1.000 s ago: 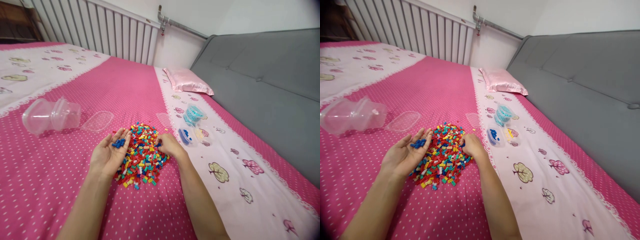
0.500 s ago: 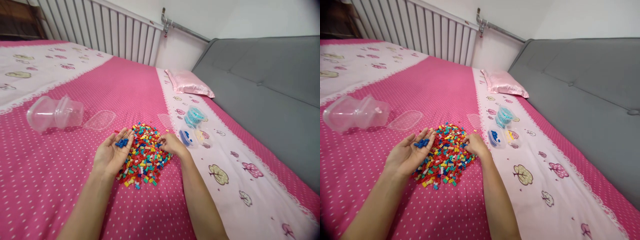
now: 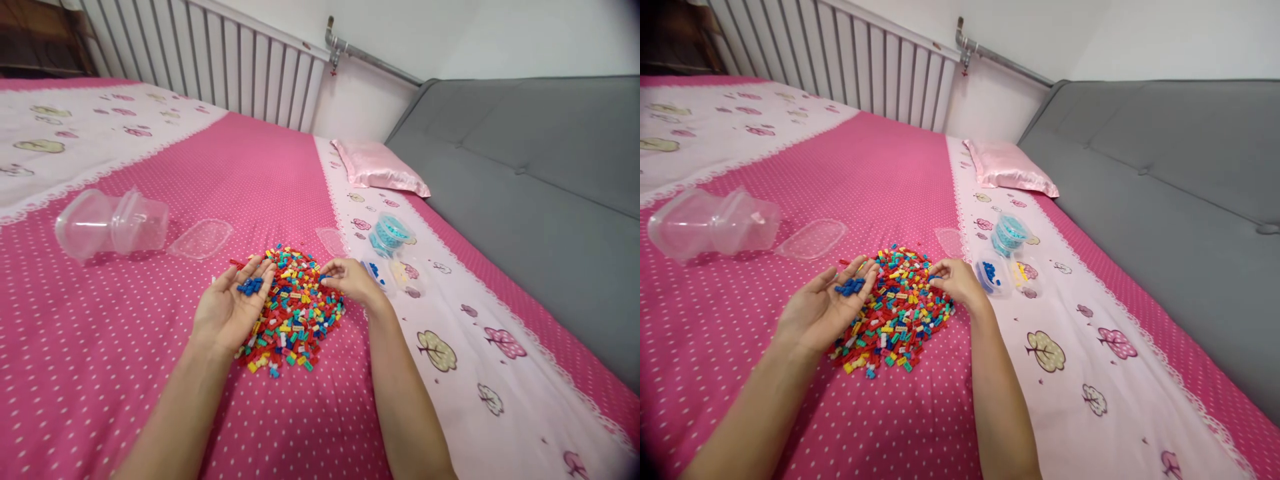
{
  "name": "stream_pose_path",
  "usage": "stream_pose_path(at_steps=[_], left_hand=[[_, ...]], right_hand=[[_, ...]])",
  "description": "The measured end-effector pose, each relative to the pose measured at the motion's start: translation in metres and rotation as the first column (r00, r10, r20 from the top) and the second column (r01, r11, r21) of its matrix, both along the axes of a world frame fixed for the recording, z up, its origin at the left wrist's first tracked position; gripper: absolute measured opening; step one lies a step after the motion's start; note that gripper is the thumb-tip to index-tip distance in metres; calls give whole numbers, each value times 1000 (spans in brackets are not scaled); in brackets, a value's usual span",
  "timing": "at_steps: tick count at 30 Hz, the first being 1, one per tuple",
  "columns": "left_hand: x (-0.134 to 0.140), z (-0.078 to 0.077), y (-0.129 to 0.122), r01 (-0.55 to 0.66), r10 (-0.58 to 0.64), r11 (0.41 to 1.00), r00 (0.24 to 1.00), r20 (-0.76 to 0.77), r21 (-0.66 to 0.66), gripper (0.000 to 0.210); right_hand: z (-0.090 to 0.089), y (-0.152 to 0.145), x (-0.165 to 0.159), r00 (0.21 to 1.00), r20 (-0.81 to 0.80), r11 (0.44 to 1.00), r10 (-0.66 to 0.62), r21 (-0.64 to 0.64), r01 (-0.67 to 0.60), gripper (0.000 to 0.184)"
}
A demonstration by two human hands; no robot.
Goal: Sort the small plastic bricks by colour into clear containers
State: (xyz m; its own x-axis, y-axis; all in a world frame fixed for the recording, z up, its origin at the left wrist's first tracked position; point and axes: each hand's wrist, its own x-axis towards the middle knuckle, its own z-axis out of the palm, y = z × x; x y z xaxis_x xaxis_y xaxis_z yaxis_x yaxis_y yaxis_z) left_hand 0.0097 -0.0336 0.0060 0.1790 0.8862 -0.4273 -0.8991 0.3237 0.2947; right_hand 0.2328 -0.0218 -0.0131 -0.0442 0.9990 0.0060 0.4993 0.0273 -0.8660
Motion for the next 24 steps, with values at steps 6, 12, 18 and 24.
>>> stream_pose_path(at_steps=[6,12,18,24], left_hand=[[10,2,-10,145,-146,988,989,1,51,38],[18,3,-15,228,-229,973,971,75,14,29],[-1,3,-8,95,-92,994,995,45,-53,25],[-27,4,-1,-13,13,1000,1000,-2,-24,33]], right_hand=[[25,-16,-33,982,-183,993,55,111,-35,17],[38,-37,-81,980,-12,924,201,334,-185,35],[31,-28,-57,994,27,933,-103,350,87,28],[4,-17,-63,983,144,988,112,93,-126,26]])
